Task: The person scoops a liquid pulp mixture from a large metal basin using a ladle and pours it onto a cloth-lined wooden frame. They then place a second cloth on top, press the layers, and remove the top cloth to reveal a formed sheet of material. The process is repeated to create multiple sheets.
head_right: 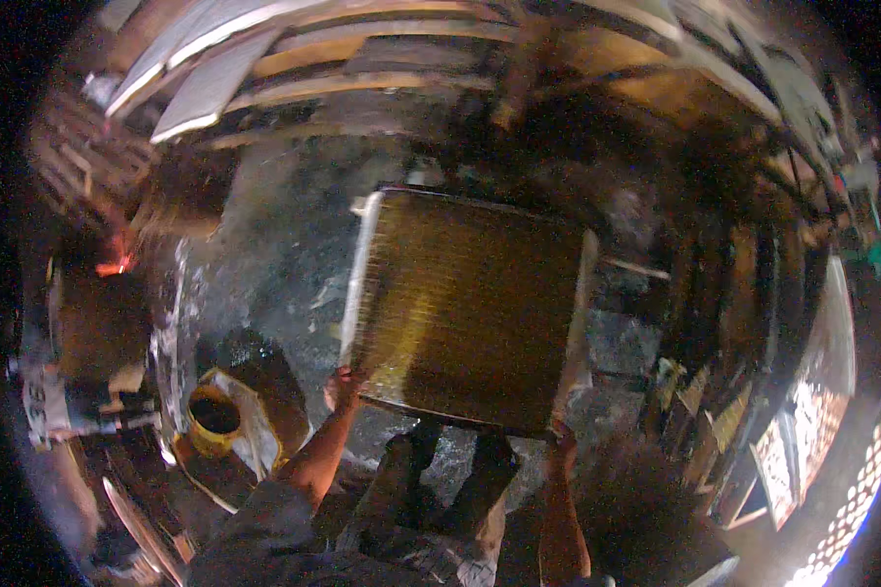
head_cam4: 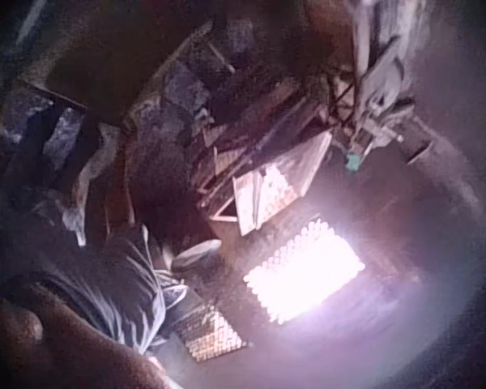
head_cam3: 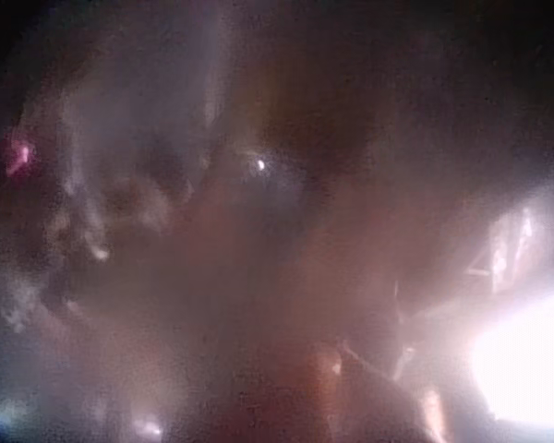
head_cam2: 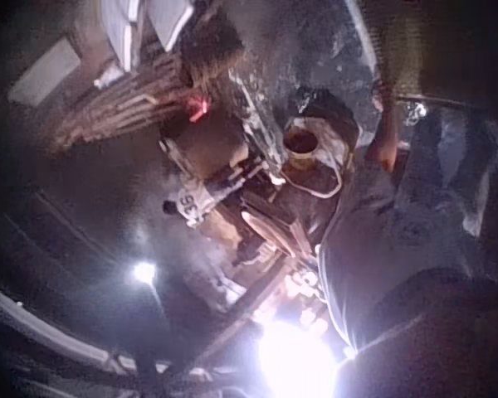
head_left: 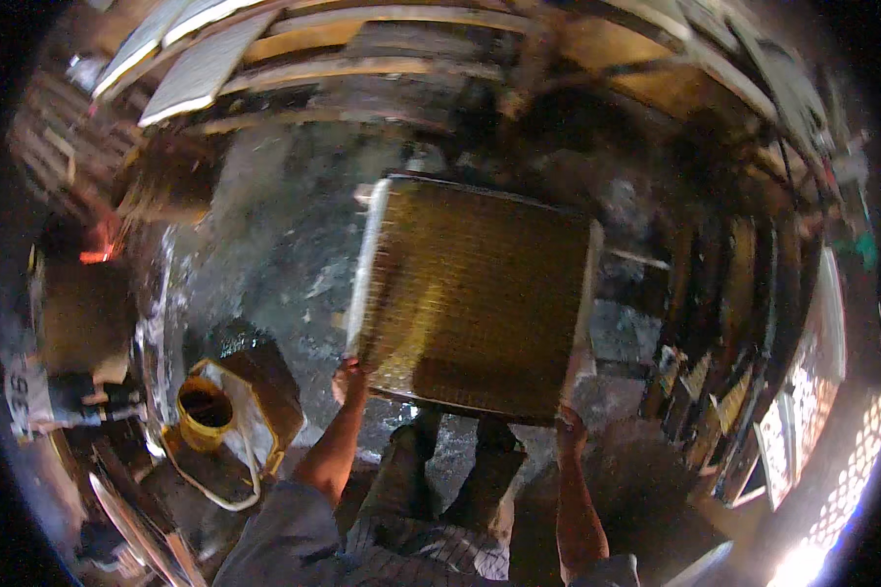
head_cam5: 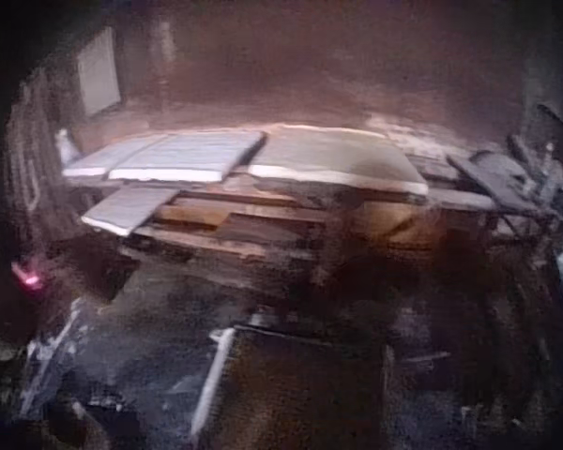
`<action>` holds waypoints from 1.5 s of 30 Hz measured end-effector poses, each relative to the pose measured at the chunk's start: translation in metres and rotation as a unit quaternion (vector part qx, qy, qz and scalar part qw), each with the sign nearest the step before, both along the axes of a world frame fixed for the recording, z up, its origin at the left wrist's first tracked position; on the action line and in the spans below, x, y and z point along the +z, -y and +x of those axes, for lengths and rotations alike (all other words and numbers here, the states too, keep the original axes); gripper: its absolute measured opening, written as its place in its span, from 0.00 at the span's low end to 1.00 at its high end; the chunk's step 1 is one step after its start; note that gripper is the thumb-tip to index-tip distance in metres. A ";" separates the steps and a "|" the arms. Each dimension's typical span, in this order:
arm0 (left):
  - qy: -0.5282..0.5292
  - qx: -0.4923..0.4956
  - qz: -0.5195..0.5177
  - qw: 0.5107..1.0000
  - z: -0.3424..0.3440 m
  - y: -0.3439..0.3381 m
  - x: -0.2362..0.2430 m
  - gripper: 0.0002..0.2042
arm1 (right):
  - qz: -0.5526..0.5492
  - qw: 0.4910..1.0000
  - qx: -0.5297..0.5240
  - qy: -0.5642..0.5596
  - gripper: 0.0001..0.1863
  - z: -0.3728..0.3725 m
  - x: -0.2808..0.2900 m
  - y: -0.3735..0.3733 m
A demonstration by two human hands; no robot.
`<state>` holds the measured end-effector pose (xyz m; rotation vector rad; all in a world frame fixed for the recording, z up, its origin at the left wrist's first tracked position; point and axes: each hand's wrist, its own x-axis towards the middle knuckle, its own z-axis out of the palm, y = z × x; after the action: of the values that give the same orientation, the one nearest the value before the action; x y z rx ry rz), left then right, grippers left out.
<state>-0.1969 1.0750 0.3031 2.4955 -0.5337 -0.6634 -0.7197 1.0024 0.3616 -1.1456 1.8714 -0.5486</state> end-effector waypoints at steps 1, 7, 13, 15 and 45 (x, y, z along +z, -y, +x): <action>0.040 -0.059 0.074 0.995 -0.012 0.021 0.029 0.10 | 0.009 0.999 -0.002 -0.031 0.16 -0.005 0.004 0.004; 0.092 -0.225 -0.039 0.969 -0.064 0.133 0.041 0.24 | 0.196 0.960 -0.152 0.127 0.14 -0.035 -0.026 0.031; 0.057 -0.533 -0.188 0.823 -0.284 0.407 0.063 0.26 | 0.315 0.907 -0.188 0.208 0.13 -0.022 -0.069 0.100; 0.243 -0.616 -0.176 0.729 -0.334 0.458 0.045 0.27 | 0.331 0.887 -0.193 0.257 0.13 -0.030 -0.059 0.132; 0.113 -0.766 -0.084 0.627 -0.064 0.400 0.087 0.08 | -0.042 0.891 0.422 -0.160 0.25 0.145 0.043 0.046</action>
<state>-0.2606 0.6745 0.3900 1.3340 -2.7032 -0.6925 -0.5742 0.9566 0.4049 -2.0307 1.3913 0.0672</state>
